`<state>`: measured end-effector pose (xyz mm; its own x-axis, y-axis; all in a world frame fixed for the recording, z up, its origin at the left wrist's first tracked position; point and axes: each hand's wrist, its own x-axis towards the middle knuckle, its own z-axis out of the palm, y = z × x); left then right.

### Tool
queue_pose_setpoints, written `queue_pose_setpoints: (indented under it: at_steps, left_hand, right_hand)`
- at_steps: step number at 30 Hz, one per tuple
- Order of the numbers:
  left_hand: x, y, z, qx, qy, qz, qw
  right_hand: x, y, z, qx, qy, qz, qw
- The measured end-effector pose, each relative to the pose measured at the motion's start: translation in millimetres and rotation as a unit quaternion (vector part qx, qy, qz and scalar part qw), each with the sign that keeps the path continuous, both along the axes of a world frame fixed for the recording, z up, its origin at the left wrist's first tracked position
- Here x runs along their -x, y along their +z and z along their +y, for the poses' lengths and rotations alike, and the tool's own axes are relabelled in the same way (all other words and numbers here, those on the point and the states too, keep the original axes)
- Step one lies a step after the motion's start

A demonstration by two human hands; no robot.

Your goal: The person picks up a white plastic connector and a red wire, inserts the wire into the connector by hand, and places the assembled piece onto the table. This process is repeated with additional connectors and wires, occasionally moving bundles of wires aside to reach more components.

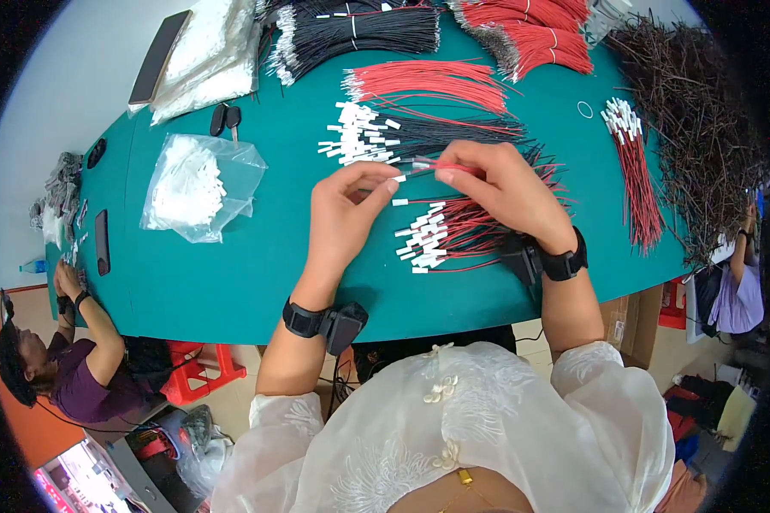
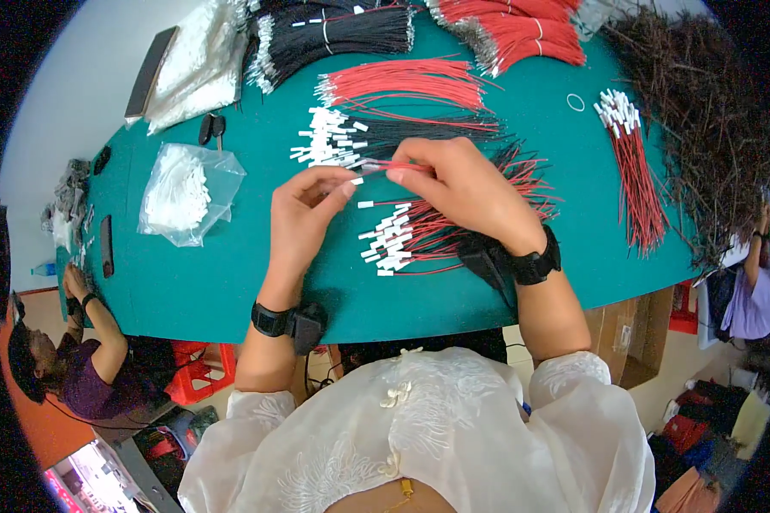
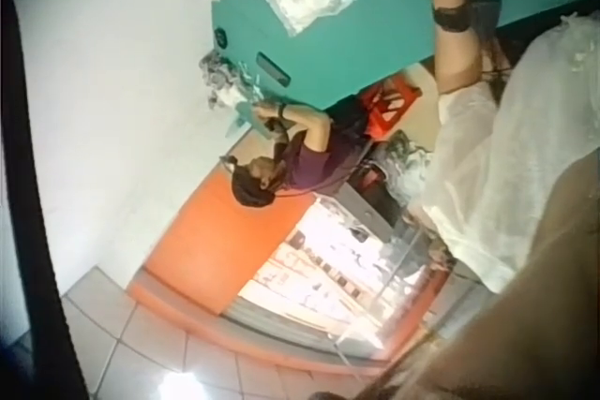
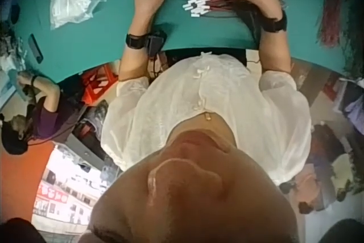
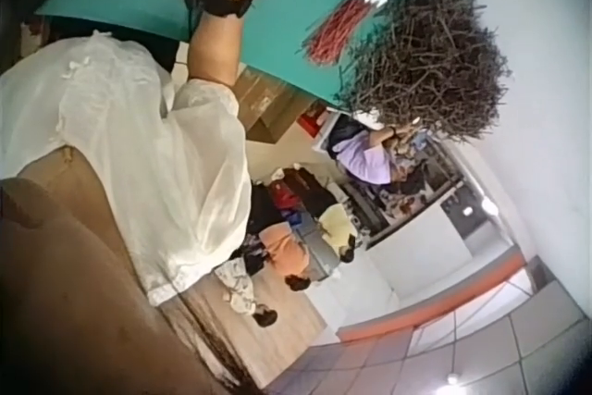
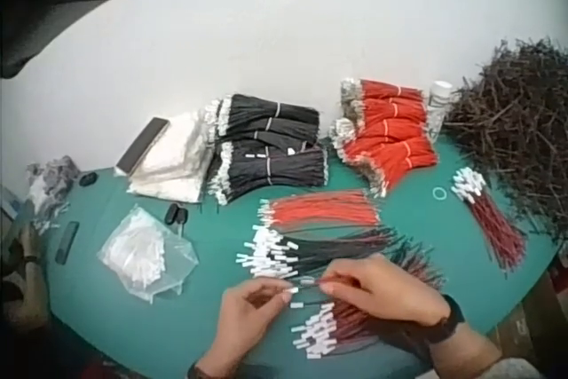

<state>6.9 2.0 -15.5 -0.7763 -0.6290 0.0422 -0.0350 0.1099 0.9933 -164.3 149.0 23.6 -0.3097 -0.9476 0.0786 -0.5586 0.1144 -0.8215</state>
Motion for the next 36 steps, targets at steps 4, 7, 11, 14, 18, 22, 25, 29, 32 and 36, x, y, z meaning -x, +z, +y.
queue_pose_setpoints:
  at_steps: [4, 7, 11, 14, 18, 22, 25, 29, 32, 36]
  left_hand:
    - [-1, 5, 1, -0.110, -0.021, 0.046, 0.993]
    - [-3, 9, 1, -0.111, -0.014, 0.053, 0.992]
    - [-3, 7, 0, -0.109, 0.001, 0.060, 0.992]
    - [-3, 7, -1, -0.101, 0.009, 0.067, 0.993]
    - [-4, 7, 1, -0.089, 0.009, 0.078, 0.993]
    - [-3, 5, 4, -0.095, -0.003, 0.077, 0.992]
    - [-3, 5, 5, -0.105, -0.020, 0.071, 0.992]
    - [-4, 5, 5, -0.100, -0.030, 0.056, 0.993]
    - [-3, 6, 7, -0.118, -0.022, 0.068, 0.990]
    - [0, 6, 7, -0.147, -0.009, 0.096, 0.984]
  right_hand:
    - [-8, 1, -4, 0.016, -0.007, -0.064, 0.998]
    - [-8, -1, -4, 0.018, -0.008, -0.068, 0.997]
    - [-9, -2, -4, 0.025, -0.014, -0.048, 0.998]
    - [-10, -1, -4, 0.017, -0.015, -0.044, 0.999]
    - [-11, -2, -4, 0.024, -0.011, -0.044, 0.999]
    - [-19, 4, -7, 0.024, -0.036, -0.100, 0.994]
    - [-25, 2, -9, 0.078, -0.058, -0.160, 0.982]
    - [-26, -1, -9, 0.093, -0.094, -0.112, 0.985]
    - [-26, 3, -8, 0.123, -0.096, -0.035, 0.987]
    - [-25, 1, -9, 0.127, -0.116, -0.033, 0.984]
